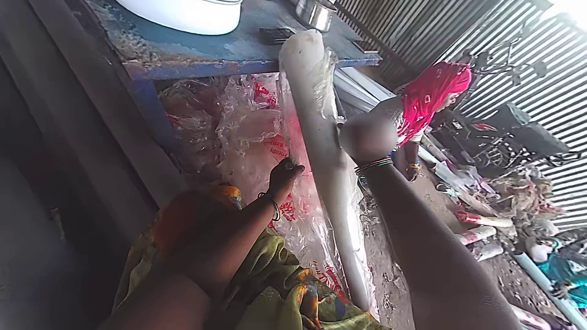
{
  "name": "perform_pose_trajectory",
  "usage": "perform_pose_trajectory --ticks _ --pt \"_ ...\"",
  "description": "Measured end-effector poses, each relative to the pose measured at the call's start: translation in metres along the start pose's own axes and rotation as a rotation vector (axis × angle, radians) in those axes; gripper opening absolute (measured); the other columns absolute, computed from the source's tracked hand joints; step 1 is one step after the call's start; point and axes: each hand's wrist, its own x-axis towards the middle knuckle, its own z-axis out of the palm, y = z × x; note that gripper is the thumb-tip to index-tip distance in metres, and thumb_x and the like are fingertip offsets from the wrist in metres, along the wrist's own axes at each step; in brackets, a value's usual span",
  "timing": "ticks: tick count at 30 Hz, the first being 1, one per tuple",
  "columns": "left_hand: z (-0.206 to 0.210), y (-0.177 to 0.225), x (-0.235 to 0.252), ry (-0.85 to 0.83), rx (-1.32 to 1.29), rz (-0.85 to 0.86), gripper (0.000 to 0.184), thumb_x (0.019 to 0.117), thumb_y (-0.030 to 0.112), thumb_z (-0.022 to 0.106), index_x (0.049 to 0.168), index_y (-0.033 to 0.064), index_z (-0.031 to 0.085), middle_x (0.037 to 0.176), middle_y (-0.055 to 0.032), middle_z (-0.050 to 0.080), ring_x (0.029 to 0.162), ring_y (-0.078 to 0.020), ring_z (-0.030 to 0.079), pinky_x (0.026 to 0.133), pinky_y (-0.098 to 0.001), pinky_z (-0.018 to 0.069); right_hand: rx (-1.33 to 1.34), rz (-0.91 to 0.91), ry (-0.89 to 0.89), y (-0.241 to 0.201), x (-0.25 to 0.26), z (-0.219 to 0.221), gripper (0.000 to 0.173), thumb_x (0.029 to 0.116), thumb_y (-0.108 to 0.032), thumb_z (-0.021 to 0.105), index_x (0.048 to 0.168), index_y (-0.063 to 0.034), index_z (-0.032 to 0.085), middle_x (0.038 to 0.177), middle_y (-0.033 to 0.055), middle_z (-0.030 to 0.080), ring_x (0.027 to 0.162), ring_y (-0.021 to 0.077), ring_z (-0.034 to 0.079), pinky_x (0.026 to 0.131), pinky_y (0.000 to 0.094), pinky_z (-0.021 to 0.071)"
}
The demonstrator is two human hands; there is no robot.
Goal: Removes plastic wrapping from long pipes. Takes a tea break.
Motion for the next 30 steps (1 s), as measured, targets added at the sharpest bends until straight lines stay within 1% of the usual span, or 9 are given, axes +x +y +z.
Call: perform_pose_trajectory --ticks 2,8,12,15,19,22,24,25,30 --pt "0.000 0.002 0.000 -0.014 0.024 0.003 0.032 0.0966 0.015 0.070 0.122 -0.0030 0.064 0.107 -0.0179 0.067 0.099 -0.0233 0.063 0.091 -0.0448 0.0502 -0.009 0.096 -0.108 0.007 0.006 -0.004 0.046 0.1087 -0.029 0.044 0.100 0.0096 0.068 0.093 0.0315 0.070 0.088 0.0531 0.070 0.067 0.0673 0.0504" --pt "-0.004 0.004 -0.002 -0.025 0.105 0.027 0.029 0.0975 0.017 0.069 0.120 -0.0018 0.064 0.104 -0.0167 0.067 0.096 -0.0226 0.063 0.089 -0.0449 0.0500 -0.009 0.297 -0.269 0.020 0.024 0.009 0.058 0.1114 -0.040 0.033 0.111 0.0087 0.065 0.107 0.0348 0.068 0.104 0.0553 0.066 0.078 0.0698 0.0481" --pt "-0.002 -0.002 0.001 -0.026 0.061 0.026 0.029 0.0974 0.017 0.069 0.119 -0.0023 0.063 0.103 -0.0157 0.066 0.095 -0.0213 0.063 0.088 -0.0432 0.0507 0.039 0.387 -0.257 0.026 0.021 0.018 0.060 0.1114 -0.043 0.031 0.113 0.0067 0.065 0.105 0.0346 0.068 0.103 0.0558 0.066 0.077 0.0700 0.0482" --pt "-0.004 -0.006 0.003 0.015 0.040 0.005 0.027 0.0959 0.015 0.070 0.116 -0.0024 0.063 0.098 -0.0146 0.065 0.090 -0.0210 0.061 0.084 -0.0428 0.0501 0.162 0.494 -0.228 0.037 0.006 0.017 0.061 0.1107 -0.045 0.034 0.117 0.0067 0.065 0.109 0.0342 0.068 0.108 0.0543 0.065 0.085 0.0713 0.0463" --pt "-0.003 -0.006 0.002 0.063 0.037 0.011 0.025 0.0955 0.013 0.070 0.114 -0.0020 0.064 0.099 -0.0124 0.064 0.091 -0.0169 0.061 0.085 -0.0376 0.0496 0.324 0.687 -0.180 0.074 -0.047 0.014 0.052 0.1108 -0.037 0.038 0.121 0.0093 0.061 0.115 0.0360 0.065 0.111 0.0545 0.062 0.091 0.0724 0.0432" --pt "0.004 -0.010 0.007 0.087 -0.031 0.035 0.026 0.0930 0.010 0.070 0.113 -0.0043 0.063 0.099 -0.0125 0.064 0.092 -0.0147 0.061 0.086 -0.0349 0.0505 0.434 0.744 -0.209 0.093 -0.107 0.019 0.050 0.1114 -0.031 0.039 0.128 0.0107 0.059 0.120 0.0362 0.063 0.115 0.0532 0.060 0.097 0.0717 0.0403" --pt "0.009 -0.014 0.009 0.113 -0.071 0.039 0.023 0.0901 0.010 0.070 0.108 -0.0026 0.062 0.095 -0.0098 0.062 0.088 -0.0136 0.060 0.082 -0.0338 0.0512 0.508 0.769 -0.262 0.092 -0.147 0.018 0.046 0.1120 -0.027 0.038 0.128 0.0106 0.059 0.119 0.0341 0.064 0.114 0.0500 0.061 0.099 0.0686 0.0406" --pt "0.011 -0.015 0.008 0.126 -0.089 0.042 0.024 0.0894 0.010 0.070 0.109 -0.0022 0.062 0.095 -0.0097 0.062 0.088 -0.0137 0.061 0.082 -0.0337 0.0522 0.553 0.778 -0.297 0.089 -0.164 0.015 0.045 0.1119 -0.026 0.038 0.131 0.0081 0.060 0.120 0.0301 0.066 0.116 0.0454 0.062 0.101 0.0650 0.0420" --pt "0.016 -0.018 0.007 0.132 -0.123 0.113 0.025 0.0910 0.008 0.068 0.112 -0.0016 0.060 0.098 -0.0077 0.062 0.092 -0.0107 0.061 0.086 -0.0297 0.0518 0.735 0.776 -0.399 0.070 -0.232 0.018 0.045 0.1097 -0.028 0.038 0.128 0.0049 0.063 0.124 0.0248 0.068 0.122 0.0380 0.062 0.105 0.0584 0.0420"
